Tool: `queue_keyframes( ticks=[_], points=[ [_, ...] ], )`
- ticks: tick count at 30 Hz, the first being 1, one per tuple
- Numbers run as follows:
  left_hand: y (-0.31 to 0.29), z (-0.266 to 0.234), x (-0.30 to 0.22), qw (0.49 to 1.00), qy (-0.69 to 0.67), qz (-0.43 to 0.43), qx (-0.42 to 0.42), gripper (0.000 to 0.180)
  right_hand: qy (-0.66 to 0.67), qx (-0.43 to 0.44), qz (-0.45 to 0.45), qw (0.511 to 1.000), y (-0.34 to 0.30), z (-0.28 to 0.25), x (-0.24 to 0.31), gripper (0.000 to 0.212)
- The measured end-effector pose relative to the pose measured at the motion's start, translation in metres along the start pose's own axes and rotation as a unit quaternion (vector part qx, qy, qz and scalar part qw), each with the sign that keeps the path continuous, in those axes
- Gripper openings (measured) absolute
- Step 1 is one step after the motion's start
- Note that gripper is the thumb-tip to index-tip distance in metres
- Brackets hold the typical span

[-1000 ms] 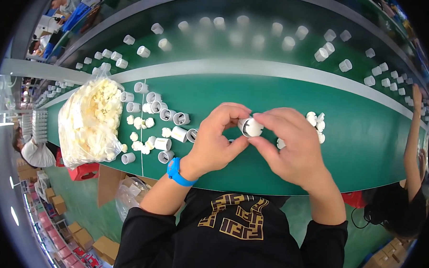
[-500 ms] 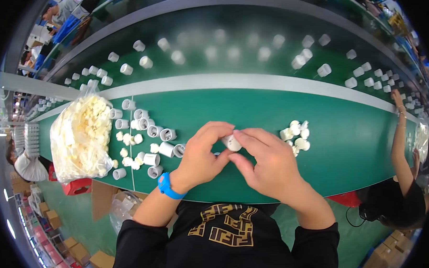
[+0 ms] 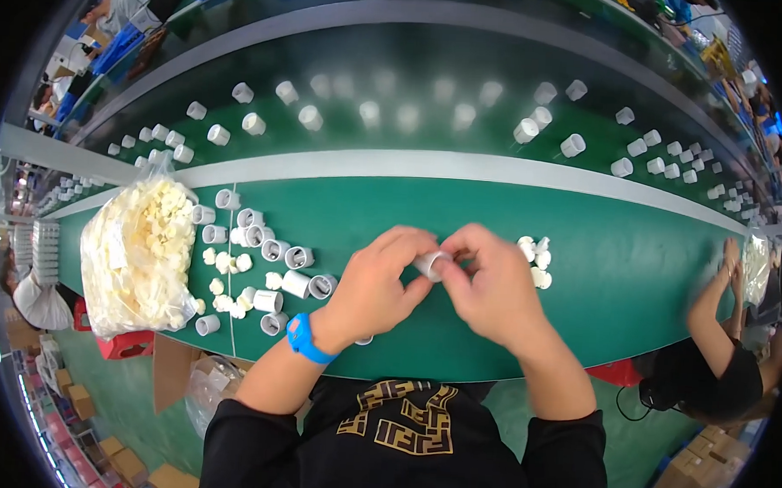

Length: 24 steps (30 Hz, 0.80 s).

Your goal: The person assembles small white plastic components by manually inserting small white inserts into white plastic housings.

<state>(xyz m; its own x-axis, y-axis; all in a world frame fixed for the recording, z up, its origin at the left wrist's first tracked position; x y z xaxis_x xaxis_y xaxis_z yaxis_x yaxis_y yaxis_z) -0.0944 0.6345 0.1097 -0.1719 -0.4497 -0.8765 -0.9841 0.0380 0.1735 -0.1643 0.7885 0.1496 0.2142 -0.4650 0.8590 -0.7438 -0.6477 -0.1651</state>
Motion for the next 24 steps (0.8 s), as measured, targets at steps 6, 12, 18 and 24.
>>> queue_keyframes(
  ticks=[6, 12, 18, 24],
  points=[
    [0.012, -0.041, 0.018, 0.994, 0.023, -0.006, -0.106, 0.052, -0.226, -0.158, -0.043, 0.96, 0.093, -0.07, -0.012, 0.016],
    [-0.023, -0.056, 0.006, 0.992, 0.105, 0.006, 0.073, 0.04, -0.466, -0.143, 0.067, 0.871, 0.184, -0.097, -0.075, 0.017],
    [-0.036, -0.028, 0.005, 0.964, 0.128, 0.009, 0.234, 0.048, -0.394, -0.075, -0.04, 0.915, 0.108, -0.08, -0.031, 0.02],
    [-0.021, -0.023, 0.014, 0.982, 0.074, 0.042, 0.171, 0.04, -0.36, 0.141, -0.109, 0.916, -0.033, -0.029, -0.032, 0.028]
  ],
)
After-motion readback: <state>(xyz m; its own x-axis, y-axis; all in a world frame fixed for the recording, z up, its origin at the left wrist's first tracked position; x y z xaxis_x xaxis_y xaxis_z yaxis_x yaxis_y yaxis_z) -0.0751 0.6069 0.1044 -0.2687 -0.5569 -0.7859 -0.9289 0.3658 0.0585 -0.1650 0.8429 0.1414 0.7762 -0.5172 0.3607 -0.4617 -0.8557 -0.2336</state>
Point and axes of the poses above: each hand's wrist, its own y-axis towards the middle knuckle, its own z-axis out of the palm, x = y × z, the point moved 3 cm from there along y, towards the middle knuckle, and after that the axes turned 7 degrees about x, right-handed, at the moved point
